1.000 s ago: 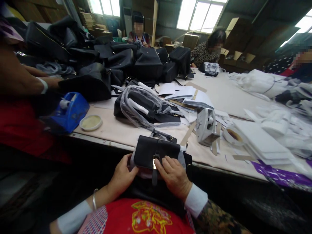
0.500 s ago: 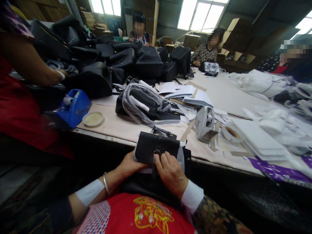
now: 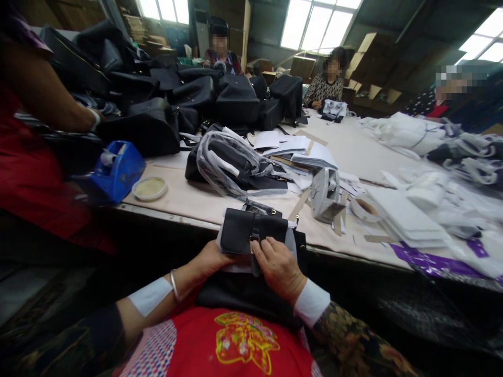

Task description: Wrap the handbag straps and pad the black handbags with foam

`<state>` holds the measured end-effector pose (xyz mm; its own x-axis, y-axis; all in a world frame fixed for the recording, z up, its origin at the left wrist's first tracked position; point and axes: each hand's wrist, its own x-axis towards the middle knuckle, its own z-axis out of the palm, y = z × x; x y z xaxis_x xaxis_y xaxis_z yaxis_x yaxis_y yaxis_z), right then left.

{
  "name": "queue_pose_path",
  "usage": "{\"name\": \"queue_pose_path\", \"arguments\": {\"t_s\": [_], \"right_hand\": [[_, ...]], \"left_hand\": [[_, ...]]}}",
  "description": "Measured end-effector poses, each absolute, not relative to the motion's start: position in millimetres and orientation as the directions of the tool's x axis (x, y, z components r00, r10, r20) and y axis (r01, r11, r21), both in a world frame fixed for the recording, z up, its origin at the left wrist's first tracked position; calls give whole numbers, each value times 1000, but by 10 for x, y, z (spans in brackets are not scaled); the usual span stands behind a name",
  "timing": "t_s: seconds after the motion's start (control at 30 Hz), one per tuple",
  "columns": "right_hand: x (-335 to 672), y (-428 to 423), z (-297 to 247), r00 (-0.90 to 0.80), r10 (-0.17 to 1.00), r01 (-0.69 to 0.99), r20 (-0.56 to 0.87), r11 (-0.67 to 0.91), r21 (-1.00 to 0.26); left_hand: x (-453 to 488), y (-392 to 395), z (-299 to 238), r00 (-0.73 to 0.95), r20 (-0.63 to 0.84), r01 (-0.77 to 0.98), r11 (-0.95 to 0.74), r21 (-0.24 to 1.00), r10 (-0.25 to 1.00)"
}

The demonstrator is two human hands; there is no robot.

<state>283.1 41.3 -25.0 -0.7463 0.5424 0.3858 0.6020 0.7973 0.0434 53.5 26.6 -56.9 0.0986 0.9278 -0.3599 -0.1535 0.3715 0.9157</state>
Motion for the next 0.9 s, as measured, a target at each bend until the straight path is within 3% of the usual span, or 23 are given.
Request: {"name": "queue_pose_path", "arguments": {"t_s": [0.2,0.43,0.77,0.9], "right_hand": [[2930,561,-61,-702,604,575,378,793,-200],[2983,854,280,-670,689,493,276,691,-528],[3039,920,513,-750,631,478,198,725,-496],[3076,922,588,-779,595,487,199,774,-405]], "left_hand": [[654,290,-370,52,-357,-172,361,917,933],[741,324,13,96,-431,-344,436,831,897],[755,290,172,193,-473,-438,506,742,860],[766,302,261,209,-433,-451,479,753,877]]}}
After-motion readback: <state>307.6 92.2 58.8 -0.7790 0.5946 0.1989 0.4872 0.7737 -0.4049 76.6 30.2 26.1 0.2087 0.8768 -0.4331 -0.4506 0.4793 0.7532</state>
